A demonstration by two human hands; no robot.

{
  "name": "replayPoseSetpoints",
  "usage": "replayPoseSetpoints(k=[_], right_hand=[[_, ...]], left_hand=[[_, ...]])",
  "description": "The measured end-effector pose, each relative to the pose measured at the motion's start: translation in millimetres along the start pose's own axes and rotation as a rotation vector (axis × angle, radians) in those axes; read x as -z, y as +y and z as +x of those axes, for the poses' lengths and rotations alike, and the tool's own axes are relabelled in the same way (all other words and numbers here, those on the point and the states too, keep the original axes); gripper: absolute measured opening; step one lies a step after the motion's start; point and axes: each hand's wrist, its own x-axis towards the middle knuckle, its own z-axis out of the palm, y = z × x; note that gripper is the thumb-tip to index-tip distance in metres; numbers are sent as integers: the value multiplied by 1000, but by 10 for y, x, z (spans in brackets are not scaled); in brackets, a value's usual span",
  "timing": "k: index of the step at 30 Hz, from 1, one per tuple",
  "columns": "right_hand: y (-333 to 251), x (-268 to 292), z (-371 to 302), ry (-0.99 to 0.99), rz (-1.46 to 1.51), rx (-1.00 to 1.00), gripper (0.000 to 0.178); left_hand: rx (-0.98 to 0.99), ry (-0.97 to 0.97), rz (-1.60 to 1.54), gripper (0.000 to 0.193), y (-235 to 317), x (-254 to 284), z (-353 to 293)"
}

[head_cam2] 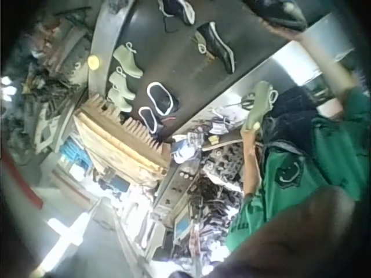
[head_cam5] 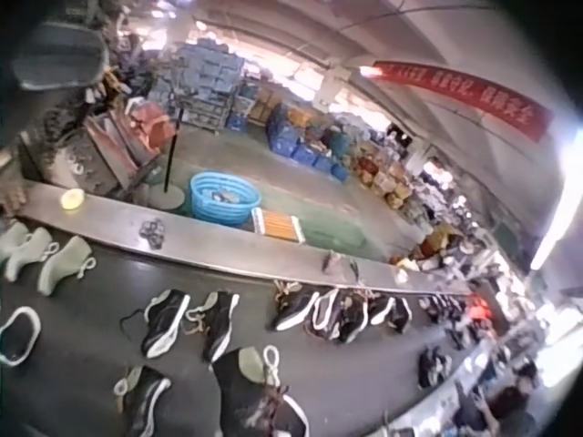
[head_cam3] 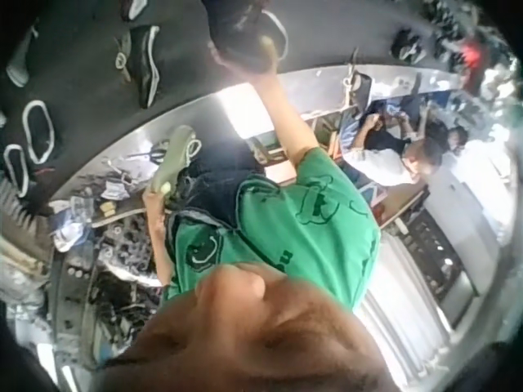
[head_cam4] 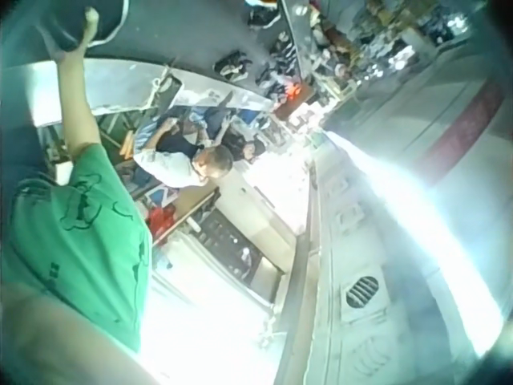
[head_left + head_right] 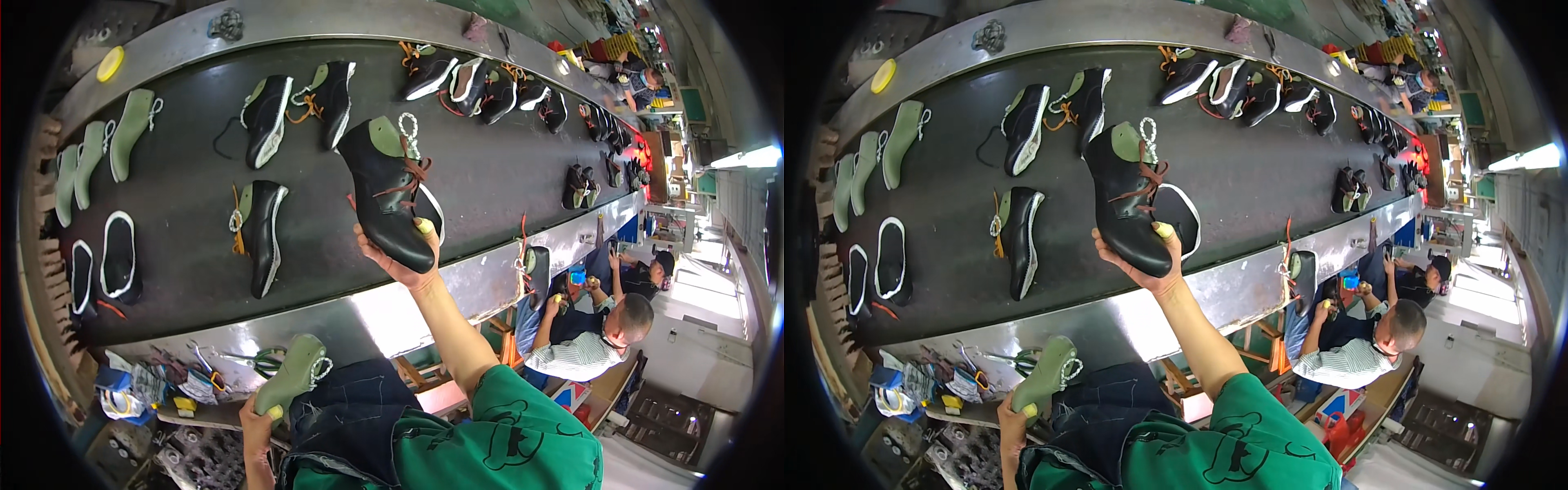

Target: The person lasts shoes by taking shoe lasts and uppers from a conveyor belt, fitting the uppers onto the lasts by hand, inserting them into a lasting machine, and placing the pressed shoes onto the conveyor belt.

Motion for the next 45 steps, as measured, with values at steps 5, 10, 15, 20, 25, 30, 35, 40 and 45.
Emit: replayPoseSetpoints(k=[5, 10, 15, 20, 25, 30, 35, 40, 45], right_hand=[[-427, 69, 337, -28, -81, -32, 71], [-1122, 260, 1199, 605, -1098, 265, 43], [-1699, 300, 2176, 690, -1454, 684, 60], [-1305, 355, 2192, 623, -2173, 1179, 46], [829, 636, 1209, 713, -1868, 284, 71], [1852, 967, 1124, 830, -2051, 198, 89], [1699, 939, 1144, 772, -1689, 227, 61], [1412, 198, 566, 447, -557, -191, 46], [1402, -178, 236, 156, 34, -349, 63]], left_hand=[[62, 42, 58, 55, 164, 20, 86], [73, 69, 162, 49, 215, 16, 115], [41, 73, 344, 45, 145, 40, 216], [79, 132, 254, 44, -28, 59, 178], [10, 125, 286, 47, -61, -10, 129], [-22, 104, 276, 49, -341, -62, 81], [-77, 110, 263, 53, -656, 1, 73], [-98, 106, 165, 55, -824, 29, 70], [-170, 117, 164, 53, -957, 54, 100]])
